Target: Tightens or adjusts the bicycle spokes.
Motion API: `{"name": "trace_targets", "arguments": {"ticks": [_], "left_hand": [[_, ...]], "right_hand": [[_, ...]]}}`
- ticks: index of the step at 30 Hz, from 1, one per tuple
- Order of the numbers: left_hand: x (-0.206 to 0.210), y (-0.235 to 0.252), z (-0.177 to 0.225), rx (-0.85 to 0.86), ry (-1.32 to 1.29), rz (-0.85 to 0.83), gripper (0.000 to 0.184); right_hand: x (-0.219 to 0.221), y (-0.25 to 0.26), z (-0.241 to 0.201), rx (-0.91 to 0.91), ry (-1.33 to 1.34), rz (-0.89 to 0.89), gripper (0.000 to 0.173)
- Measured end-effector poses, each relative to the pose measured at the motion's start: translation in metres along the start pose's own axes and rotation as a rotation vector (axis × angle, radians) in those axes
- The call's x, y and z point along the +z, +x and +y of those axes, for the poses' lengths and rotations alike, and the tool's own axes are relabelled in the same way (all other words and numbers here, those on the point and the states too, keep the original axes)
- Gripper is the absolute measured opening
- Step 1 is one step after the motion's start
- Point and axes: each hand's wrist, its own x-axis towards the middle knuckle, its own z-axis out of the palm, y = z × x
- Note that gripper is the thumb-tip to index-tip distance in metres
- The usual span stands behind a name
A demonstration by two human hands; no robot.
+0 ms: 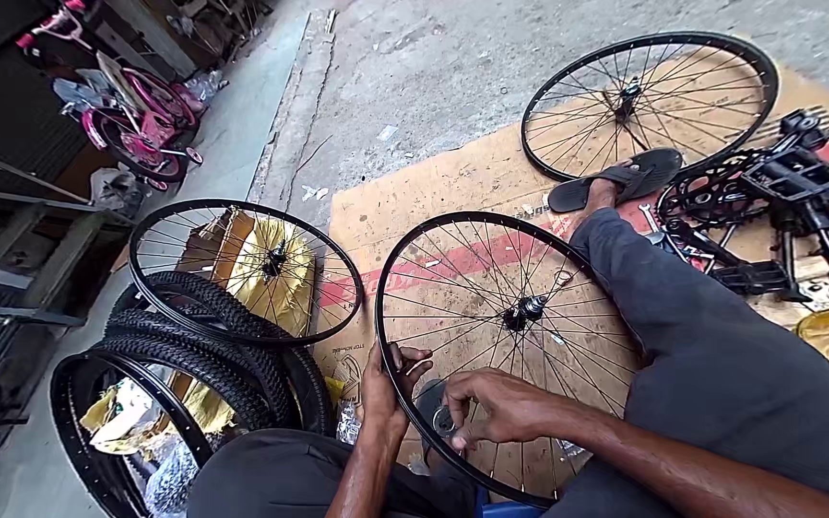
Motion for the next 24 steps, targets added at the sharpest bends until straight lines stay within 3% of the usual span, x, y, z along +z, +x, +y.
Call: {"name": "trace_targets", "arguments": {"ticks": [3, 5, 9, 11, 14, 16, 20, 22, 24], "left_hand": [[0.003, -0.001, 0.001, 0.000, -0.011, -0.016, 0.061], [0.002, 0.000, -0.001, 0.009, 0.003, -0.009, 0.059], [-0.001, 0.001, 0.000, 0.009, -0.001, 0.022, 0.057], [-0.001, 0.001, 0.000, 0.009, -0.006, 0.005, 0.058], [0.002, 0.000, 0.001, 0.006, -0.016, -0.017, 0.058], [0.001, 0.000, 0.000, 0.005, -0.011, 0.003, 0.059], [-0.002, 0.001, -0.001, 0.005, 0.004, 0.016, 0.059], [0.000, 0.001, -0.001, 0.004, -0.002, -0.010, 0.060], [0.003, 0.000, 0.000, 0.003, -0.006, -0.022, 0.061]], "right_hand": [[0.023, 0.009, -0.004, 0.088, -0.232, 0.175, 0.019], [0.031, 0.016, -0.004, 0.069, -0.374, 0.137, 0.015], [-0.003, 0.006, -0.005, -0.002, -0.098, -0.118, 0.041], [-0.004, 0.001, -0.001, 0.017, -0.002, -0.051, 0.032], [0.021, 0.011, -0.005, 0.095, -0.248, 0.141, 0.021], [0.028, 0.017, -0.006, 0.060, -0.361, 0.115, 0.021], [-0.006, 0.003, -0.005, -0.019, -0.042, -0.122, 0.040], [-0.002, 0.001, -0.002, 0.021, 0.027, -0.026, 0.030], [0.016, 0.009, -0.003, 0.060, -0.160, 0.118, 0.025]]}}
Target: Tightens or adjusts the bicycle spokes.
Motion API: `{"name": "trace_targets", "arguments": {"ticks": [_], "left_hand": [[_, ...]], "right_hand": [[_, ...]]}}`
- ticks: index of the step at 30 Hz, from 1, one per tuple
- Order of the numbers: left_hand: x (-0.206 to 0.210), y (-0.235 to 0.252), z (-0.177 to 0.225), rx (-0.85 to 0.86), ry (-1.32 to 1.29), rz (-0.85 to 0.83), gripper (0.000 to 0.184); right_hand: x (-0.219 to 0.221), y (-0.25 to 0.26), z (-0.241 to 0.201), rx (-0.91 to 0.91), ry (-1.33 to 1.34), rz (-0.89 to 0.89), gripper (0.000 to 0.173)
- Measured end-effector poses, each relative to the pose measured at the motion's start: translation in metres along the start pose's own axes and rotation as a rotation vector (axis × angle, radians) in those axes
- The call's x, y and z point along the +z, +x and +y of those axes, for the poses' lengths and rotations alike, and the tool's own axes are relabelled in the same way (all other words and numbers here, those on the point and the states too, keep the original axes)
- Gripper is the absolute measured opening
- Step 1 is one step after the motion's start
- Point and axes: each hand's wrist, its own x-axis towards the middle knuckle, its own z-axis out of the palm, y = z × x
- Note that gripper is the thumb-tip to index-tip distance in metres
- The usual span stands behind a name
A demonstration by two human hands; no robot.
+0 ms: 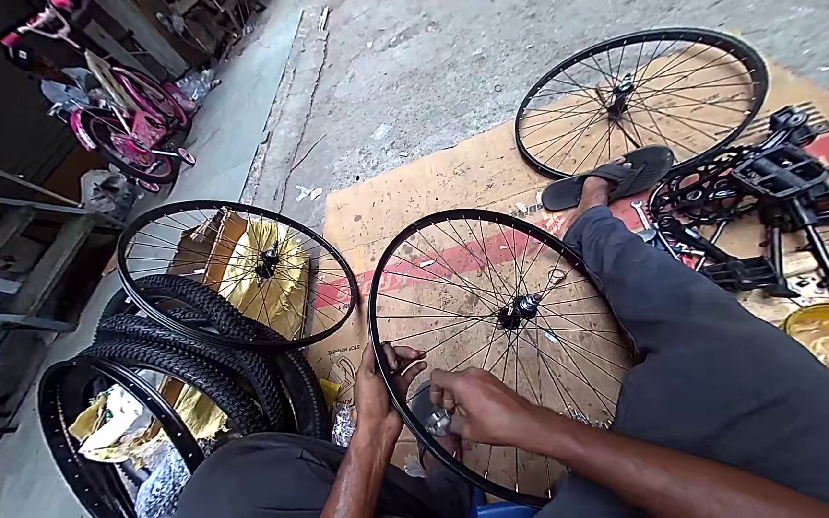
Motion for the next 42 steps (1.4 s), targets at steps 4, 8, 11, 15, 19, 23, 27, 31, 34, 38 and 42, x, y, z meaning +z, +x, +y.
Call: {"name": "trace_targets", "arguments": {"ticks": [4, 8, 11, 15, 19, 23, 27, 31, 34, 38, 42], "left_hand": [[0.001, 0.000, 0.000, -0.002, 0.010, 0.033, 0.059], [0.001, 0.001, 0.001, -0.002, 0.005, 0.029, 0.060], [0.002, 0.000, 0.001, 0.002, 0.000, 0.014, 0.059], [0.003, 0.001, 0.004, 0.008, 0.078, 0.091, 0.059], [-0.003, 0.023, 0.015, -0.029, 0.137, 0.026, 0.053], [-0.005, 0.040, 0.022, -0.004, 0.117, -0.062, 0.047], [-0.003, 0.023, 0.014, 0.079, -0.005, -0.085, 0.045], [-0.004, -0.009, 0.004, 0.089, -0.090, -0.219, 0.042], [-0.001, -0.004, 0.008, 0.084, -0.040, -0.107, 0.060], [0.001, 0.009, 0.004, 0.041, -0.002, -0.004, 0.062], [-0.001, 0.008, 0.002, 0.027, -0.015, 0.017, 0.060]], "right_hand": [[0.004, 0.005, -0.002, -0.103, -0.164, -0.066, 0.024], [-0.025, -0.005, 0.008, -0.113, 0.178, -0.192, 0.029], [-0.003, 0.001, 0.000, -0.003, -0.040, 0.004, 0.020], [0.004, 0.006, 0.000, -0.115, -0.181, -0.074, 0.023], [-0.013, -0.005, 0.005, -0.193, 0.015, -0.199, 0.040], [-0.003, -0.001, 0.006, -0.179, 0.021, -0.148, 0.032], [-0.025, -0.007, 0.007, -0.144, 0.038, -0.090, 0.032], [-0.054, -0.019, 0.019, -0.178, -0.209, 0.254, 0.028], [-0.051, -0.019, 0.027, -0.201, -0.429, 0.173, 0.026], [-0.024, -0.015, 0.010, -0.328, -0.109, -0.071, 0.020], [0.000, -0.004, 0.005, -0.159, -0.100, 0.055, 0.031]]}}
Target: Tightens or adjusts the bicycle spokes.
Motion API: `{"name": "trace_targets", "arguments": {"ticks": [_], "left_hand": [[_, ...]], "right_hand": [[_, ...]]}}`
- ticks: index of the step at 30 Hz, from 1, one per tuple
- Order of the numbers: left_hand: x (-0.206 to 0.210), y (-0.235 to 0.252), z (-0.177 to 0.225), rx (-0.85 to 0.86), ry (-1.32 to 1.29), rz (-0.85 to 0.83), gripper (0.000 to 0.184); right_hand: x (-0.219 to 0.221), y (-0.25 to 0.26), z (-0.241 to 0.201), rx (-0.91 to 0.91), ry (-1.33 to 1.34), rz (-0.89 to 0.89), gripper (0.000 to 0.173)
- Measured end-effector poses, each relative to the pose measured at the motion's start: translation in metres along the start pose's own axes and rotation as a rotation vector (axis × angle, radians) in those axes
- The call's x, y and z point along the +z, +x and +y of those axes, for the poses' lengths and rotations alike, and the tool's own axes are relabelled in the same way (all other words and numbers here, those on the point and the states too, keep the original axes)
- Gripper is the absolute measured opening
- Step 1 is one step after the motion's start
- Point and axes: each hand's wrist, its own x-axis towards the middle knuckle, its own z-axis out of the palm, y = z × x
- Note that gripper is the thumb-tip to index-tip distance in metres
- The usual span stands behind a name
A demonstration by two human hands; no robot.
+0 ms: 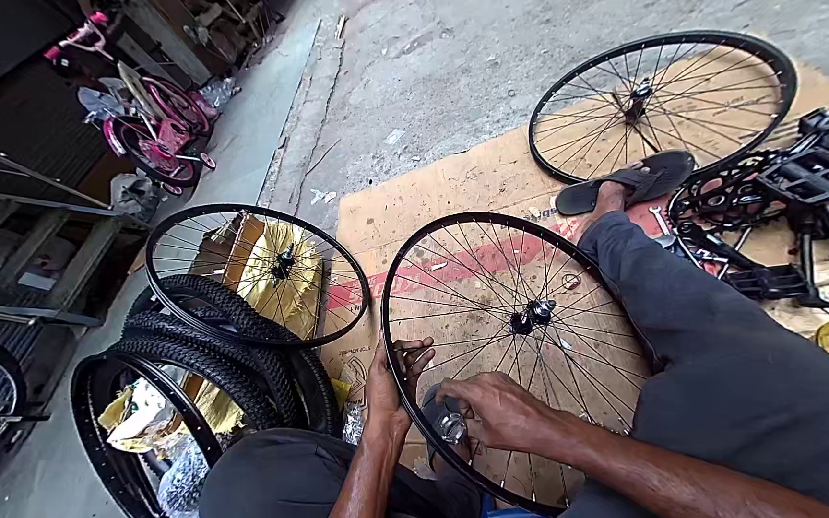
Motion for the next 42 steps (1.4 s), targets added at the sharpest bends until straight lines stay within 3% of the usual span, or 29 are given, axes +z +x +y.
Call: {"name": "trace_targets", "arguments": {"ticks": [2, 6, 9, 12, 14, 17, 19, 21, 23, 25, 28, 30, 32, 34, 36, 39, 42], "left_hand": [[0.001, 0.000, 0.000, -0.001, -0.006, -0.002, 0.061], [-0.001, 0.000, -0.001, -0.009, -0.013, 0.008, 0.062], [-0.002, -0.001, 0.000, -0.007, -0.017, -0.007, 0.060], [0.000, 0.000, -0.001, -0.009, -0.024, -0.014, 0.060], [0.000, 0.000, -0.002, -0.011, -0.023, 0.001, 0.059], [-0.003, 0.001, -0.001, -0.013, -0.014, 0.008, 0.059], [-0.004, 0.000, -0.001, -0.006, -0.010, -0.007, 0.058], [-0.001, -0.002, -0.001, -0.009, -0.010, -0.011, 0.058], [0.000, -0.001, -0.003, -0.004, -0.021, -0.009, 0.059], [-0.002, -0.001, -0.003, 0.002, -0.016, -0.008, 0.057], [-0.004, -0.002, -0.003, 0.006, 0.006, -0.015, 0.055], [-0.001, -0.004, -0.002, 0.001, 0.021, -0.021, 0.059], [0.000, -0.006, -0.001, -0.003, 0.026, -0.032, 0.058], [0.001, -0.005, -0.002, 0.001, 0.017, -0.030, 0.058], [0.001, -0.004, -0.002, 0.003, 0.023, -0.025, 0.058], [0.000, -0.004, -0.002, 0.001, 0.031, -0.022, 0.059], [0.000, -0.004, -0.003, 0.004, 0.033, -0.020, 0.060]], "right_hand": [[0.010, 0.006, -0.004, 0.031, -0.144, -0.010, 0.016], [-0.026, 0.005, -0.002, -0.041, 0.086, -0.298, 0.039], [-0.026, -0.002, 0.003, 0.009, 0.251, -0.204, 0.025], [0.002, 0.005, -0.008, 0.080, -0.062, -0.037, 0.019], [0.006, 0.009, -0.011, 0.052, -0.149, -0.091, 0.021], [-0.024, 0.004, -0.005, -0.025, 0.119, -0.293, 0.039], [-0.028, -0.002, 0.000, -0.001, 0.268, -0.247, 0.032], [-0.013, 0.000, -0.006, 0.083, 0.152, -0.127, 0.026], [0.006, 0.006, -0.007, 0.050, -0.091, -0.034, 0.019], [0.007, 0.009, -0.008, -0.001, -0.138, -0.087, 0.021], [-0.024, 0.001, -0.001, -0.042, 0.134, -0.276, 0.035], [-0.027, -0.003, 0.005, -0.004, 0.257, -0.235, 0.028], [-0.013, 0.001, -0.001, 0.076, 0.127, -0.110, 0.022], [0.008, 0.007, -0.004, 0.045, -0.132, -0.007, 0.021], [0.008, 0.008, -0.006, -0.002, -0.194, -0.077, 0.019], [-0.022, 0.002, 0.002, -0.080, 0.077, -0.270, 0.034], [-0.021, -0.002, 0.005, 0.004, 0.218, -0.164, 0.024]]}}
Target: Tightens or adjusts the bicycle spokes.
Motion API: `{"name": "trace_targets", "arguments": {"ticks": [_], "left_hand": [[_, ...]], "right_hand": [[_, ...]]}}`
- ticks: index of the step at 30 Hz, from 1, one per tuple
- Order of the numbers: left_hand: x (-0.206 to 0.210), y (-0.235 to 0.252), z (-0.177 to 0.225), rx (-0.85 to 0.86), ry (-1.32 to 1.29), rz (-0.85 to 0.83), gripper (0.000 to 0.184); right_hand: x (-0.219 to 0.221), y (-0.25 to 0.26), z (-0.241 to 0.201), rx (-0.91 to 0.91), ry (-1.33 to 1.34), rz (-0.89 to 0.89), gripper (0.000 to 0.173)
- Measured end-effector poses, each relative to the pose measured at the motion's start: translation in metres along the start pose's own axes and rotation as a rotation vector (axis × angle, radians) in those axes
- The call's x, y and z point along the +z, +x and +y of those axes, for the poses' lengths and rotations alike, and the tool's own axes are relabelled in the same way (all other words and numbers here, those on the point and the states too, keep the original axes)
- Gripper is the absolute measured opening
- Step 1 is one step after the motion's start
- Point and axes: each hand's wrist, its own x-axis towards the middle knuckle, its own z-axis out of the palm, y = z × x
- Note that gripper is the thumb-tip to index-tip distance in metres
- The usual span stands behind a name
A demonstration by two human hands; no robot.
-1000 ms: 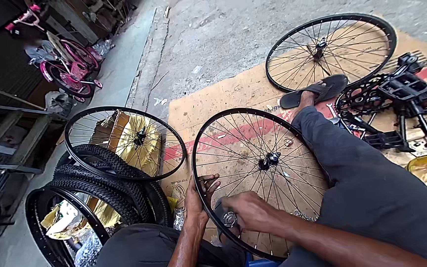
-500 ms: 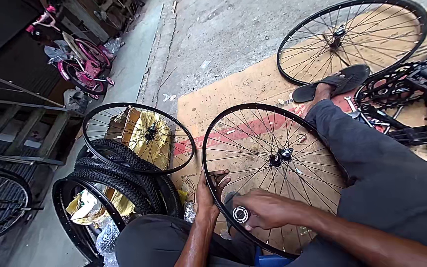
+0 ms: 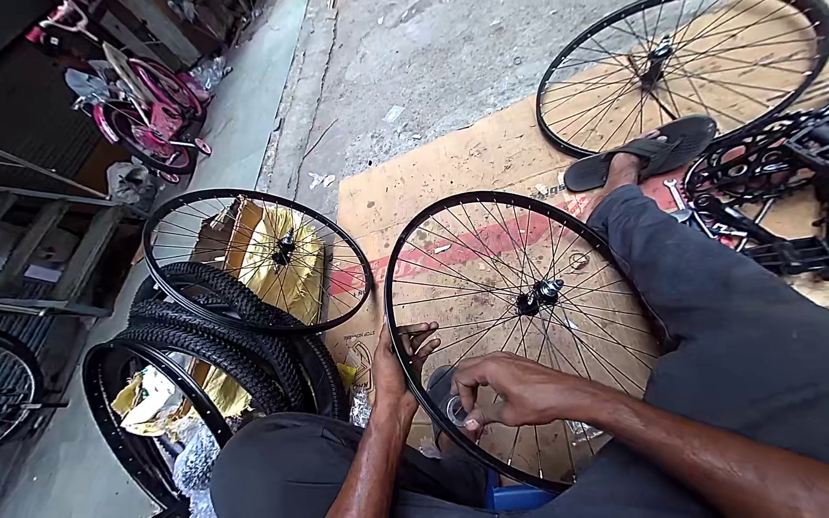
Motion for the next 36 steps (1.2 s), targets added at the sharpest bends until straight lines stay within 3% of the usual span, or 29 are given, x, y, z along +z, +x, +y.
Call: {"name": "trace_targets", "arguments": {"ticks": [3, 5, 9, 14, 16, 19, 22, 25, 28, 30, 32, 34, 36], "left_hand": [[0.001, 0.002, 0.001, 0.010, -0.017, -0.006, 0.060], [0.001, 0.003, 0.000, 0.013, -0.023, 0.004, 0.058], [0.000, 0.003, 0.000, 0.010, -0.017, 0.022, 0.058], [0.001, 0.023, 0.019, -0.069, 0.200, -0.009, 0.063], [-0.002, 0.027, 0.019, -0.061, 0.215, -0.016, 0.047], [0.000, 0.015, 0.014, 0.016, 0.153, -0.009, 0.035], [0.002, -0.010, -0.002, 0.124, 0.067, -0.079, 0.034], [0.001, -0.020, -0.010, 0.155, 0.038, -0.082, 0.037], [0.003, -0.008, 0.000, 0.068, 0.049, -0.016, 0.079], [0.005, -0.004, 0.006, -0.011, 0.095, 0.018, 0.075], [0.007, -0.002, 0.008, -0.039, 0.101, 0.048, 0.064], [0.006, 0.000, 0.008, -0.045, 0.101, 0.053, 0.061], [0.005, 0.000, 0.007, -0.047, 0.089, 0.051, 0.059]], "right_hand": [[0.024, 0.013, -0.004, 0.059, -0.294, 0.159, 0.020], [0.027, 0.015, -0.006, 0.022, -0.391, 0.102, 0.018], [-0.004, 0.001, -0.006, -0.078, -0.165, -0.155, 0.041], [0.004, 0.004, -0.004, -0.097, -0.178, -0.123, 0.029], [-0.001, 0.005, -0.005, -0.075, -0.162, -0.117, 0.027], [-0.022, -0.006, -0.002, -0.056, -0.131, 0.123, 0.022], [-0.033, -0.017, 0.007, 0.011, -0.442, 0.269, 0.020], [-0.016, -0.015, 0.004, -0.036, -0.303, 0.121, 0.022], [0.005, 0.000, -0.003, -0.033, -0.033, 0.096, 0.022], [0.014, 0.008, -0.003, 0.078, -0.059, 0.162, 0.034], [0.028, 0.015, -0.001, 0.091, -0.214, 0.226, 0.024], [0.028, 0.019, -0.004, 0.120, -0.273, 0.172, 0.014], [0.021, 0.020, -0.007, 0.133, -0.250, 0.116, 0.015]]}}
